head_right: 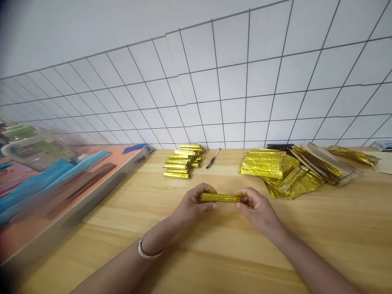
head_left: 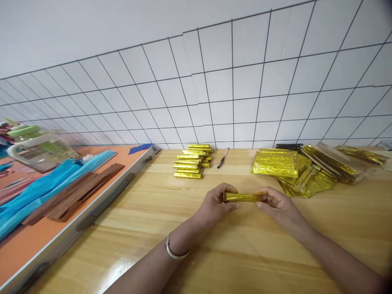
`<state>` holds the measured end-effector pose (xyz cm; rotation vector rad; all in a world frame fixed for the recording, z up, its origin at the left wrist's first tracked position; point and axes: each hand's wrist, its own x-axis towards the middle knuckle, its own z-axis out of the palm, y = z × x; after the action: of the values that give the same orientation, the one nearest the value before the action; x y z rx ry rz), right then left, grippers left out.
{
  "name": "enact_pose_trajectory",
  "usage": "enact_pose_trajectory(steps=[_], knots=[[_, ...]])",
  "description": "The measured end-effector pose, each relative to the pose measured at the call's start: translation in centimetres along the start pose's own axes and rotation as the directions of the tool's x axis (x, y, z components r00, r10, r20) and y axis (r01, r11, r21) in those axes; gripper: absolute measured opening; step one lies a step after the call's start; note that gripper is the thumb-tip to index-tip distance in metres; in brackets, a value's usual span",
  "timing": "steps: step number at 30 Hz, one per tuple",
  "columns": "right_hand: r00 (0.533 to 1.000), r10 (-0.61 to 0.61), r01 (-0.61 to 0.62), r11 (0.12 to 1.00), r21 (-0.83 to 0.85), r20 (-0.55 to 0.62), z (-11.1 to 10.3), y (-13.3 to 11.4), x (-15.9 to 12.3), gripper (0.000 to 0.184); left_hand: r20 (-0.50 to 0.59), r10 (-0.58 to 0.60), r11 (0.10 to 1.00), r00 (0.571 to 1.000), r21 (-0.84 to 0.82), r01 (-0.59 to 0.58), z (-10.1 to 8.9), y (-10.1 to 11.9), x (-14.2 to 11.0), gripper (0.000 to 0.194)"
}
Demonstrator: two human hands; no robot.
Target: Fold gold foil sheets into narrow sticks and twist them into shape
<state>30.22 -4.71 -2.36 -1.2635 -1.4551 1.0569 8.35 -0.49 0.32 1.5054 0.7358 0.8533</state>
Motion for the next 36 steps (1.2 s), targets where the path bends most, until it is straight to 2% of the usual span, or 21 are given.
enact_pose_trajectory(steps=[3, 7, 13, 17, 21, 24, 26, 28, 30, 33, 36], knots=[[0.999, 0.002, -0.001, 1.0, -0.028, 0.051, 0.6, 0.6, -0.2, 0.027, -0.028, 0.074, 0.996, 0.997, 0.051, -0.072, 1.0, 0.5, -0.6, 0.031], [0.991, -0.072, 0.087, 0.988, -0.131, 0.109, 1.4, 0.1, -0.6, 0.018, -0.021, 0.147, 0.964, 0.989, 0.226, -0.138, 1.9, 1.2, -1.3, 0.023], [0.983, -0.136, 0.161, 0.961, -0.223, 0.122, 1.7, -1.0, -0.8, 0.009, 0.006, 0.159, 0.945, 0.987, 0.289, -0.154, 2.1, 1.2, -1.4, 0.023], [0.979, -0.155, 0.185, 0.948, -0.257, 0.133, 1.6, -0.7, -0.9, 0.014, 0.003, 0.178, 0.935, 0.984, 0.312, -0.17, 2.0, 1.0, -1.3, 0.02], [0.983, -0.132, 0.164, 0.944, -0.285, 0.129, 1.5, 0.2, -0.9, 0.026, -0.042, 0.256, 0.903, 0.966, 0.368, -0.223, 1.0, 1.0, -0.8, 0.018], [0.982, -0.128, 0.166, 0.936, -0.311, 0.14, 1.3, 1.2, -0.8, 0.029, -0.111, 0.348, 0.838, 0.931, 0.481, -0.256, -0.9, 1.0, 0.2, 0.018], [0.975, -0.159, 0.204, 0.919, -0.338, 0.154, 1.1, 1.8, -0.7, 0.029, -0.143, 0.405, 0.753, 0.903, 0.612, -0.241, -3.0, 1.1, 0.9, 0.015], [0.968, -0.182, 0.234, 0.901, -0.365, 0.171, 0.9, 2.2, -0.5, 0.03, -0.141, 0.454, 0.593, 0.88, 0.785, -0.179, -5.6, 1.5, 1.4, 0.015], [0.963, -0.195, 0.253, 0.889, -0.383, 0.184, 0.8, 2.4, -0.5, 0.029, -0.143, 0.464, 0.341, 0.874, 0.94, -0.027, -8.3, 2.0, 1.7, 0.018], [0.959, -0.204, 0.269, 0.879, -0.393, 0.198, 0.8, 2.4, -0.4, 0.026, -0.193, 0.46, 0.261, 0.867, 0.962, 0.076, -12.0, 2.7, 2.3, 0.018], [0.952, -0.207, 0.284, 0.87, -0.402, 0.225, 0.8, 2.4, -0.3, 0.023, -0.207, 0.429, 0.194, 0.879, 0.972, 0.134, -14.9, 2.8, 3.6, 0.016]])
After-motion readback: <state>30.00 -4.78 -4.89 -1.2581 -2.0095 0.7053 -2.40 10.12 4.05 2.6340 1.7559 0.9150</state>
